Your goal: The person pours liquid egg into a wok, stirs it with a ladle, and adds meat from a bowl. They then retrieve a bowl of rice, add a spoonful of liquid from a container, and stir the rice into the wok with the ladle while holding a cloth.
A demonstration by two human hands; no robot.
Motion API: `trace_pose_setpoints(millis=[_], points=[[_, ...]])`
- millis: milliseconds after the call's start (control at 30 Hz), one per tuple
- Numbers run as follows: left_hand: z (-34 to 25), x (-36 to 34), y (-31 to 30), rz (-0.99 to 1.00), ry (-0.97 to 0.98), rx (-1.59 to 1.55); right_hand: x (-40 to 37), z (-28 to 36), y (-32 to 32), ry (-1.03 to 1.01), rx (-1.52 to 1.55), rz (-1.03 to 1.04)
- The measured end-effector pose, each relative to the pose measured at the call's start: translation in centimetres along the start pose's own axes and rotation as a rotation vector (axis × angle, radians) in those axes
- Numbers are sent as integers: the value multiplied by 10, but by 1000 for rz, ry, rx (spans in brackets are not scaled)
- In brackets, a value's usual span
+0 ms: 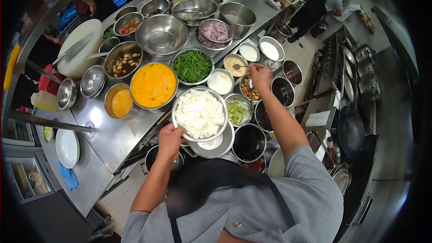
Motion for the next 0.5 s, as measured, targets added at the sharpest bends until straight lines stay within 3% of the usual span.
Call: trace_pose_setpoints(millis=[233, 500], points=[[7, 1, -3, -10, -1, -2, -8, -1, 27, -58, -60, 60], [7, -1, 0, -29, -12, 10, -4, -18, 11, 229, 255, -36]])
Point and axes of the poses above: each hand's wrist, its own x-axis towards the middle knuckle, its own y-axis out of the palm, z = x × y, the point moved 7 cm from there along x, towards the middle knuckle
